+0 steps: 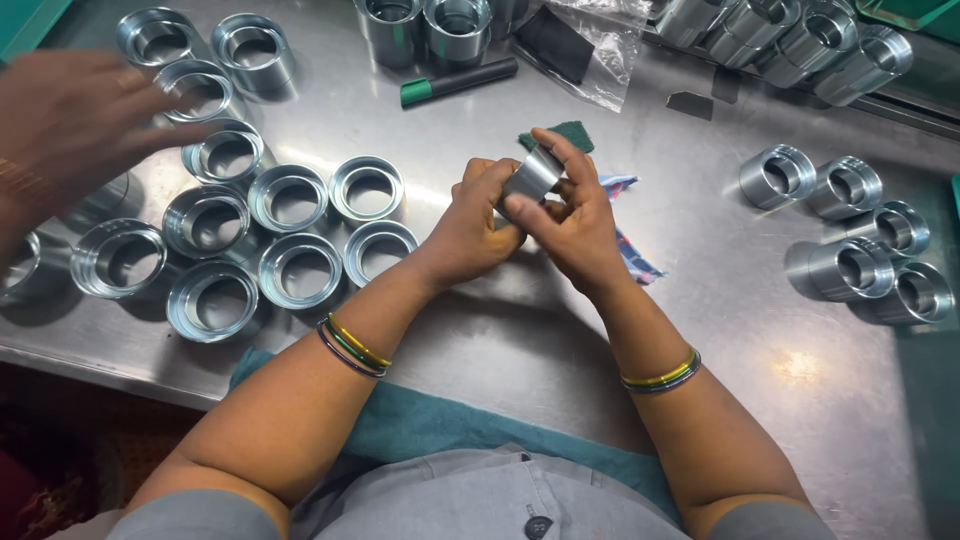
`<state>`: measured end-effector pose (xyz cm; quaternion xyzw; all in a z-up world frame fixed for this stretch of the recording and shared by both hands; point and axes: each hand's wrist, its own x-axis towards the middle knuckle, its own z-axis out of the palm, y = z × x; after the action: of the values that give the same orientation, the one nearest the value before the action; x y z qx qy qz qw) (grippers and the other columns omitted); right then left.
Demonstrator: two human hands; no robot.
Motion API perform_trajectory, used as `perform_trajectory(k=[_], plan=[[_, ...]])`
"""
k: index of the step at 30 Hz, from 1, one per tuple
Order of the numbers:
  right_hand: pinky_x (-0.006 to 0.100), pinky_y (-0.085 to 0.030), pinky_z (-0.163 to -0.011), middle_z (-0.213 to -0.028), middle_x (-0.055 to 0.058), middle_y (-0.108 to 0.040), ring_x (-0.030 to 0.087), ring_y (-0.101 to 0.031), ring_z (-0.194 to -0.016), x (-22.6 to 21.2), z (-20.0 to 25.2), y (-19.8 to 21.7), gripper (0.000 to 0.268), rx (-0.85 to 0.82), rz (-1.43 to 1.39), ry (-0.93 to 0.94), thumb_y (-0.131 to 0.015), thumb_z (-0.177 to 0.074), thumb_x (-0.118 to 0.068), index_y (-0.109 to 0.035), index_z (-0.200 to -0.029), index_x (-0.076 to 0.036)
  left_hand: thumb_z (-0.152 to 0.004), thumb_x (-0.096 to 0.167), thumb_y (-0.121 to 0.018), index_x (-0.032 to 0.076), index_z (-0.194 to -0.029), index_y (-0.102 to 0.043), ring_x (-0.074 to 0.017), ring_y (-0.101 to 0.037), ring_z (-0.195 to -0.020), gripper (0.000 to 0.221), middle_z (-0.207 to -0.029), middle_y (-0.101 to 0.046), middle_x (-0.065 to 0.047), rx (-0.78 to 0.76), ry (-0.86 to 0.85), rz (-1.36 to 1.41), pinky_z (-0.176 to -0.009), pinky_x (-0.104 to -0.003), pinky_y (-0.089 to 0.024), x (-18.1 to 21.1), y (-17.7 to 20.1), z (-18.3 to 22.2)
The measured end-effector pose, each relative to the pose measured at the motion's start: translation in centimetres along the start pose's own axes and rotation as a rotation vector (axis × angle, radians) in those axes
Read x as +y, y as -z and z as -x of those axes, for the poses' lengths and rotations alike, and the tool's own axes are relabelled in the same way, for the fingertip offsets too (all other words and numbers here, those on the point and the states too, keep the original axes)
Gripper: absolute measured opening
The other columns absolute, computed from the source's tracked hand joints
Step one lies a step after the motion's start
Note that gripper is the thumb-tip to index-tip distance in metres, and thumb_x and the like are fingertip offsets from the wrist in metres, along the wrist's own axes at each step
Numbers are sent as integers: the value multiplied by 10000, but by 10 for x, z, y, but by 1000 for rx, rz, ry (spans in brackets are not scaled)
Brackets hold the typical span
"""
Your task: Cleaning and inspecting cylindrical metal parts at a workstation using a scouring pad and cloth.
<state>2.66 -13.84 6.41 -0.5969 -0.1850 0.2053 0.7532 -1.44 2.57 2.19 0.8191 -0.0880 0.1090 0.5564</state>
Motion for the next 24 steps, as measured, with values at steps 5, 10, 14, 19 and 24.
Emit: perform_trajectory(k=[5, 10, 14, 19, 24], plan=[[336, -550, -827, -1130, 124, -635, 193, -633, -982, 3, -3, 9, 625, 52, -147, -110, -690, -953, -339, -505, -1454, -14, -806, 72, -702, 122, -1429, -467, -325, -452, -1155, 668, -1272, -465, -157, -37, -15, -88, -1029, -452, -433, 23, 4, 1], [309, -544, -780, -1108, 52, -639, 136, -625, -928, 0, -5, 5, 539, 48, 147, 26, -684, -954, -283, -554, -1435, -79, -857, 52, -643, 54, -1274, -565, -194, -631, -970, 424, -1077, -636, -76, -90, 66, 312, -920, -466, -540, 4, 2, -1], [296, -554, -738, -1055, 38, -688, 132, -652, -876, 1, -12, 28, 340, 28, -190, -278, -565, -1025, -350, -643, -1219, -82, -928, 125, -607, 56, -1090, -605, -178, -625, -890, 176, -914, -637, -28, 1, 361, 1425, -951, -424, -477, 4, 7, -11], [283, -516, -696, -1018, 27, -687, 122, -598, -801, 6, -16, 25, 306, -44, -161, -364, -576, -1056, -349, -668, -1166, -78, -996, 481, -424, 101, -840, -612, -192, -623, -771, 452, -699, -618, -24, 136, 590, 1634, -816, -425, -509, 13, 16, -14], [232, -425, -598, -923, 95, -661, 125, -574, -748, 6, -6, 8, 417, -35, 437, 166, -710, -966, -397, -631, -1121, -18, -1042, 513, -373, 114, -865, -639, -117, -570, -780, 512, -791, -653, 2, 121, 371, 885, -833, -290, -463, 8, -5, -11]])
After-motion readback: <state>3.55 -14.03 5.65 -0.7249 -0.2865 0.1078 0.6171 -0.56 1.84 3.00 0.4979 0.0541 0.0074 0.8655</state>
